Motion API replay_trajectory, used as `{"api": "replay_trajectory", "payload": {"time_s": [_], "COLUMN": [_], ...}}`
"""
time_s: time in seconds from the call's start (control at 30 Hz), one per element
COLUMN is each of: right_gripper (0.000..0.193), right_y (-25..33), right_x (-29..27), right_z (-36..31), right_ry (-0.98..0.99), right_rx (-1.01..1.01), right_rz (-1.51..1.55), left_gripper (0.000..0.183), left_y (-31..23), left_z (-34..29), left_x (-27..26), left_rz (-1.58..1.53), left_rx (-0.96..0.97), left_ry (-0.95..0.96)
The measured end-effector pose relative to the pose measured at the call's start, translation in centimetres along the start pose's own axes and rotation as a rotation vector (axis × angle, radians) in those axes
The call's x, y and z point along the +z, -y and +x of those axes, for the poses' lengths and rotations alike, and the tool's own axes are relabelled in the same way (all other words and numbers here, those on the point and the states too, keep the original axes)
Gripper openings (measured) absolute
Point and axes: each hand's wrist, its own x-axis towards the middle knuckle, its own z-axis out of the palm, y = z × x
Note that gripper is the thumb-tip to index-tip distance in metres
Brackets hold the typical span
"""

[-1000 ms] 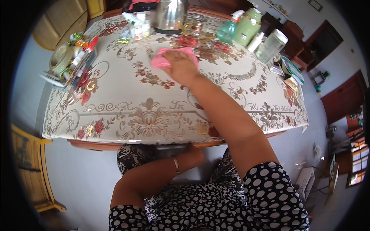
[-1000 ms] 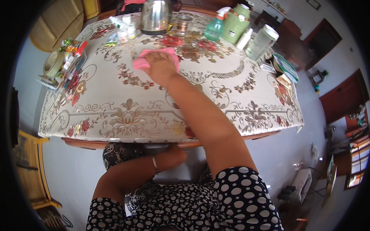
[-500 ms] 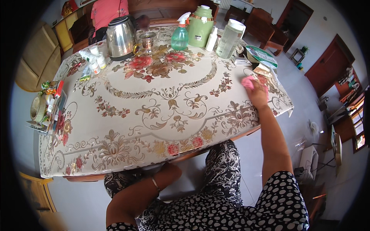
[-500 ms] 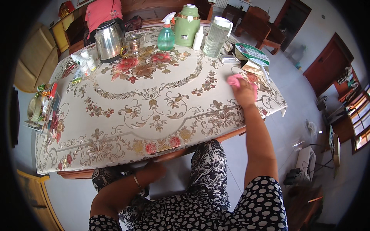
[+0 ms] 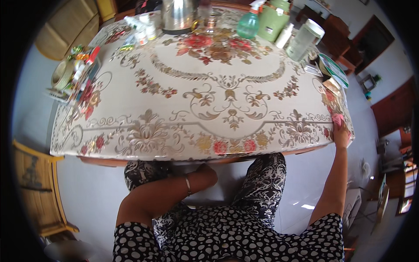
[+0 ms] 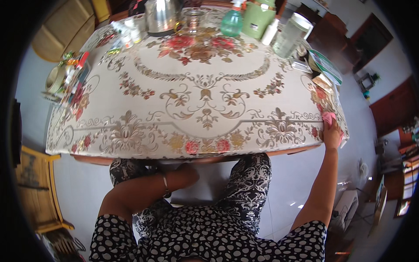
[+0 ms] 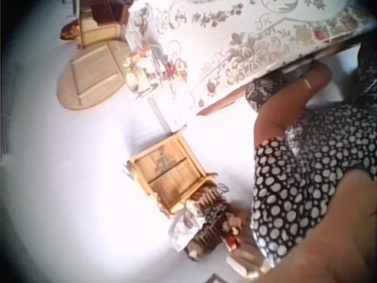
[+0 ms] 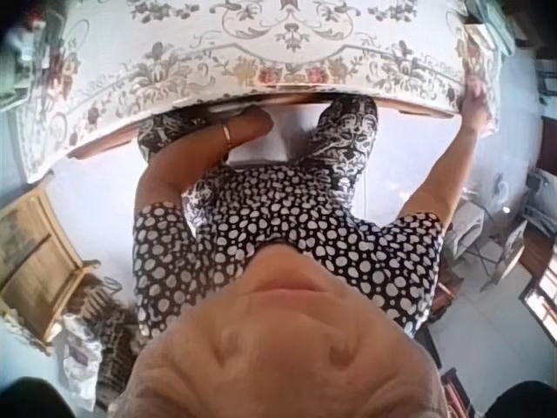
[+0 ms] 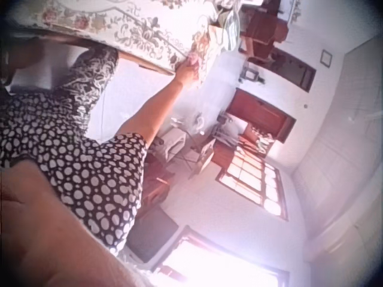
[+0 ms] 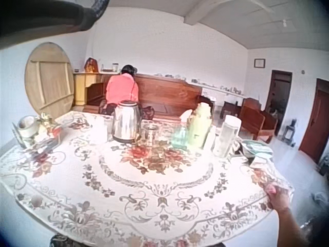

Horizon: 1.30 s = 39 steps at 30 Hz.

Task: The person wipes a dining table covered with a floral tablecloth using a pink cloth. The person moves the cloth in circular and back-and-forth motions across the table surface, cleaning around various items such as a kettle, bottles, and jars.

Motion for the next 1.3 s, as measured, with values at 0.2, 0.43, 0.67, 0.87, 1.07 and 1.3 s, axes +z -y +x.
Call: {"api": "replay_trajectory", "payload": {"time_s": [0.2, 0.43, 0.67, 0.87, 1.07, 1.3], "right_gripper": [0.047, 0.049, 0.052, 0.056, 0.05, 0.05], "right_y": [10.1, 24.8, 38.8, 50.4, 61.8, 70.6], "right_x": [-3.8, -7.6, -9.3, -8.9, -9.8, -12.0], "right_z": [-4.5, -8.7, -11.1, -13.6, -18.1, -23.3], "right_ry": [-0.031, 0.053, 0.121, 0.113, 0.115, 0.162], "right_rx": [-0.382, -0.697, -1.038, -1.249, -1.376, -1.415], "right_rz": [0.216, 0.479, 0.654, 0.663, 0.669, 0.712], "left_gripper": [0.016, 0.016, 0.016, 0.016, 0.016, 0.016], "left_y": [-0.6, -0.6, -1.0, -1.0, -0.8, -1.0], "left_z": [-0.3, -0.2, -0.6, -0.4, -0.4, 0.0], "left_x": [-0.7, -0.1, -0.7, -0.9, -1.3, -2.8], "left_rz": [-0.027, -0.07, -0.076, -0.069, -0.067, -0.032], "left_rx": [0.009, -0.001, 0.017, 0.031, 0.033, 0.045], "left_ry": [0.005, -0.035, -0.16, -0.228, -0.267, -0.328]}}
